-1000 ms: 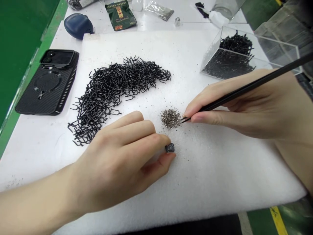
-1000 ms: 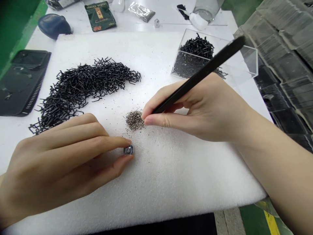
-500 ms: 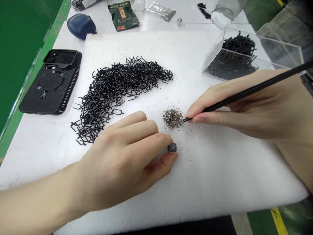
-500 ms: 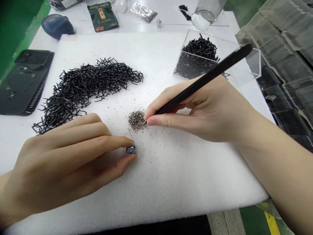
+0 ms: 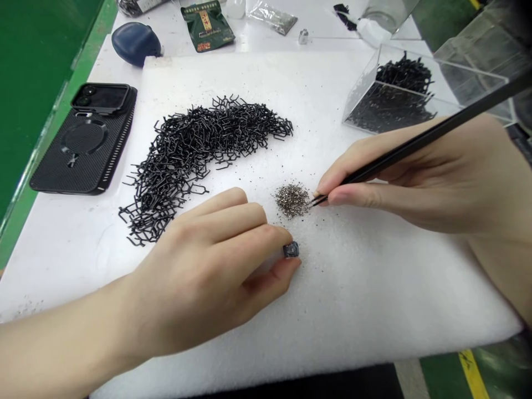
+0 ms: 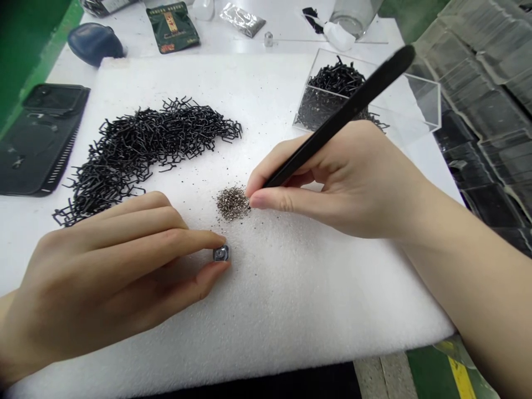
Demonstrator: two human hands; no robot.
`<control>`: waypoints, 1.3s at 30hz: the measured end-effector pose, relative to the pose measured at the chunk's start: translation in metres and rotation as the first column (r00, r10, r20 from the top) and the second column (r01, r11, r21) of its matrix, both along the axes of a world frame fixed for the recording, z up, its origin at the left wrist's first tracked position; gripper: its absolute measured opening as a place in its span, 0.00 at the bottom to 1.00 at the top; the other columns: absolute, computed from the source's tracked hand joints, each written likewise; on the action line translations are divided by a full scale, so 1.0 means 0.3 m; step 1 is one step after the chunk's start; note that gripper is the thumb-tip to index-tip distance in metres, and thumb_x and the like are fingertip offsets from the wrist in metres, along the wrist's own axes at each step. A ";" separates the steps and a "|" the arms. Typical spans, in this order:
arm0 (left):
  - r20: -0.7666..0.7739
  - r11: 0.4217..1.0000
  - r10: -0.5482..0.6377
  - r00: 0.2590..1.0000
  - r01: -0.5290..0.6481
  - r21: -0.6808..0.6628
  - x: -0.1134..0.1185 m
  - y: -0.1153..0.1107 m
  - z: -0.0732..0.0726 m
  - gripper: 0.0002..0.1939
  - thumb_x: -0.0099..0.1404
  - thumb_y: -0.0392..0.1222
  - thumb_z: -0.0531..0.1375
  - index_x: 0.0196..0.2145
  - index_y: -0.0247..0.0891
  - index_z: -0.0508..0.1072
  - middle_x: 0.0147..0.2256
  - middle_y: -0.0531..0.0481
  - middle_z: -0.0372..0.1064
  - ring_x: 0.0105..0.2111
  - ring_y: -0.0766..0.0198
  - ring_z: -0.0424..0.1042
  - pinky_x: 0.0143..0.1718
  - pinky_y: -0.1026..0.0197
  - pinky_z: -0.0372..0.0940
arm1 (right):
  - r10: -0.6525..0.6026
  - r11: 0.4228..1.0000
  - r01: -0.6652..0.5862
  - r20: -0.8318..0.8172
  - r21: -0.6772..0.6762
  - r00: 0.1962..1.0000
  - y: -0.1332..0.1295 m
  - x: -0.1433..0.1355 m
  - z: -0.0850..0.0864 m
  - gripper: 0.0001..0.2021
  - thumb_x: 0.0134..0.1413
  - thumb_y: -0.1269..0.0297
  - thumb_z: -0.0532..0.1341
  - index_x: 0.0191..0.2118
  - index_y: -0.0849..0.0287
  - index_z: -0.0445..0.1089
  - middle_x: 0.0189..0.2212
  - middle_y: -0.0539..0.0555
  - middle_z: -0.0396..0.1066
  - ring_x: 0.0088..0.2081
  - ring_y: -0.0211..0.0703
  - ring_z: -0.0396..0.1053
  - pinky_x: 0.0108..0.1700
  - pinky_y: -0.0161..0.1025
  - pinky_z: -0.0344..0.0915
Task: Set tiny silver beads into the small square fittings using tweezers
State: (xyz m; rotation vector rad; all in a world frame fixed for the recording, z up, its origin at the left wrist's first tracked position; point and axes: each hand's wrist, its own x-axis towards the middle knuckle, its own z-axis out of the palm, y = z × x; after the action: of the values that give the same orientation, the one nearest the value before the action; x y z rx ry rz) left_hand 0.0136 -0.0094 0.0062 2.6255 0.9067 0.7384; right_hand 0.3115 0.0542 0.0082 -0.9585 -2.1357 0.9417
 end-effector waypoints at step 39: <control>0.012 0.999 -0.004 1.000 0.004 0.039 0.003 0.009 -0.016 0.17 0.86 0.31 0.63 0.36 0.35 0.85 0.29 0.54 0.72 0.29 0.63 0.68 0.34 0.56 0.70 | 0.010 0.994 -0.016 -0.048 -0.112 0.999 0.015 0.005 0.001 0.06 0.66 0.66 0.84 0.41 0.43 0.95 0.42 0.46 0.94 0.43 0.51 0.93 0.48 0.44 0.93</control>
State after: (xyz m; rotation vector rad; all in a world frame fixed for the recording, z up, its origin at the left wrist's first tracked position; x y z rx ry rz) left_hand 0.0146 -0.0069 0.0013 2.6527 0.8925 0.7783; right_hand 0.3131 0.0586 0.0084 -0.9684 -2.0704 1.0906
